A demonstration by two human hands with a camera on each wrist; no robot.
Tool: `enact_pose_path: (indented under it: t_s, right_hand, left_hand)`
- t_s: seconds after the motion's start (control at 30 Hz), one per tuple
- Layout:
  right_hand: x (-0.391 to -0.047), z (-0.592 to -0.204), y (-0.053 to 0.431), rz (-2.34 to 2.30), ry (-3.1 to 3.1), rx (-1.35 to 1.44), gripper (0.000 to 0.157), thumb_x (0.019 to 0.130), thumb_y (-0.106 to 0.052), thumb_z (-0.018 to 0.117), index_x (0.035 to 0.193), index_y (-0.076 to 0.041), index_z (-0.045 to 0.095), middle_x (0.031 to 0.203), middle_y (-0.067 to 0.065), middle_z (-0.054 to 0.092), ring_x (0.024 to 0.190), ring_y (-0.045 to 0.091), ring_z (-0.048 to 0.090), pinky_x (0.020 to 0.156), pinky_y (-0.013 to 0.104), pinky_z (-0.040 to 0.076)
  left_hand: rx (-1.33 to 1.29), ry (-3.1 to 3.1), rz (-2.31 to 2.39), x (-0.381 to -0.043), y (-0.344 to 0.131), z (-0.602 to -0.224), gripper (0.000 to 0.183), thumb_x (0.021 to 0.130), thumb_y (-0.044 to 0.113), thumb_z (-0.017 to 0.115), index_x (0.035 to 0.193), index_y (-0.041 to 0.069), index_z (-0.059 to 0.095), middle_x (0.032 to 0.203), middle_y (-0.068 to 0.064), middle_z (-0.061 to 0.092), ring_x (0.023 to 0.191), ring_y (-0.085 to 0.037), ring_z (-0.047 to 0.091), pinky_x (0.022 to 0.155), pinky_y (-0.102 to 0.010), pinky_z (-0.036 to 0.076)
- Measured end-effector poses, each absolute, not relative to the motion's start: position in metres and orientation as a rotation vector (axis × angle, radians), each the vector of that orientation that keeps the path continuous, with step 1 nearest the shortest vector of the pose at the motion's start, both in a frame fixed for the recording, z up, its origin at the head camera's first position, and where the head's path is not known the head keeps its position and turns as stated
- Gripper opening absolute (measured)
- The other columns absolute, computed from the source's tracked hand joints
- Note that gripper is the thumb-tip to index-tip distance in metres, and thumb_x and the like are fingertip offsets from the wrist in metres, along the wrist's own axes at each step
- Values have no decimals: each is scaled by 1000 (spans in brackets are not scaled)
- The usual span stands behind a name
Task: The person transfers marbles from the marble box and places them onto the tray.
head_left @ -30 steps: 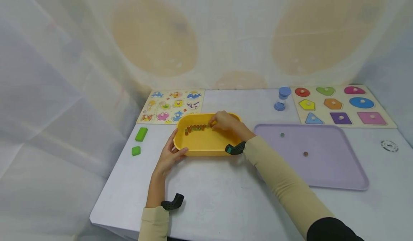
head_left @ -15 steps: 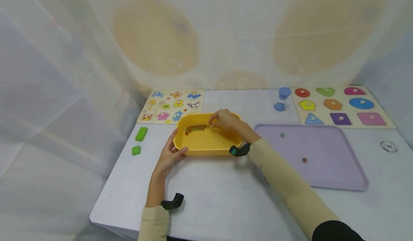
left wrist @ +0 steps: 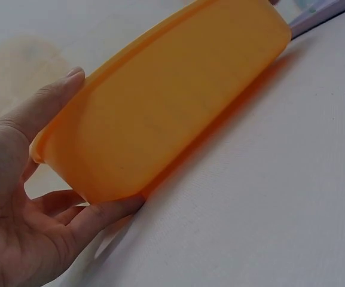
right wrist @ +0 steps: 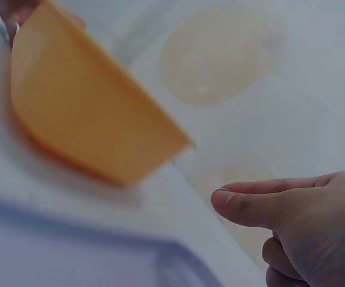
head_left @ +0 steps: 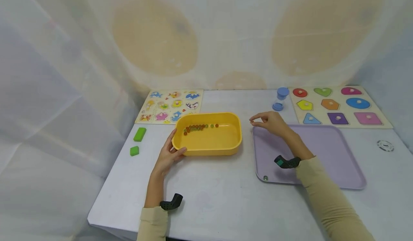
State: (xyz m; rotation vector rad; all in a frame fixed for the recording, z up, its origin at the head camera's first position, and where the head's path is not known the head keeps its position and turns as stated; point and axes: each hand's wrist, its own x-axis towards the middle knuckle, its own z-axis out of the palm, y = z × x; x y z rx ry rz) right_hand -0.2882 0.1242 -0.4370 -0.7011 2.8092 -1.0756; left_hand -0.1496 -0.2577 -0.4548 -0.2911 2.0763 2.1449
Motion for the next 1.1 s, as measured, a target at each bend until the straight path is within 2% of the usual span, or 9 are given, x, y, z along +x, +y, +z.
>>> enact_pose_path:
  t_s: [0.3,0.6,0.73,0.8,0.97,1.07,1.1]
  right_hand:
    - [-280,-469,186,-967,2849,-640,23,81,-24,67,100,-12,69,56,-1,35,53,14,32,45,24,25]
    - [-280,-470,190,-1025,2840,-635,36,80,-30,67,111,-13,65,54,0,38,50,13,32,42,23,25]
    - [-283,-451,161,-1110,2816,-667,36,79,-32,67,111,-16,65,54,2,40,45,15,37,39,22,29]
    - [-287,-442,138,-1145,2801,-718,35,79,-34,67,110,-17,65,53,1,37,43,15,36,37,21,29]
    - [-297,-420,69,-1193,2747,-896,27,80,-26,67,103,-14,68,52,-1,29,44,14,27,39,21,23]
    - [-303,-415,34,-1144,2684,-949,24,81,-22,66,102,-12,69,52,2,33,48,13,27,44,22,23]
    - [-305,-415,24,-1119,2659,-957,24,81,-22,66,102,-12,69,54,2,39,48,14,28,45,22,24]
  left_hand:
    - [-291,2065,2167,-154,-260,-463,77,80,8,66,136,45,28,143,-3,28,111,-26,50,87,-39,48]
    - [-286,2085,2188,-157,-263,-476,78,77,11,70,133,48,30,141,-1,30,111,-25,50,84,-36,50]
    - [-292,2090,2185,-156,-263,-476,78,77,12,70,133,48,30,142,0,28,112,-26,50,84,-35,50]
    - [-303,2087,2182,-155,-263,-476,77,78,11,69,133,48,30,143,0,27,113,-25,49,84,-35,50]
    - [-316,2083,2185,-156,-263,-475,77,78,10,69,133,49,30,143,0,28,113,-27,49,84,-35,50]
    - [-325,2083,2184,-157,-263,-475,77,78,9,68,132,49,31,142,1,28,113,-26,49,84,-35,50]
    - [-326,2087,2178,-157,-262,-475,77,78,10,68,132,50,31,143,1,28,113,-26,49,84,-34,50]
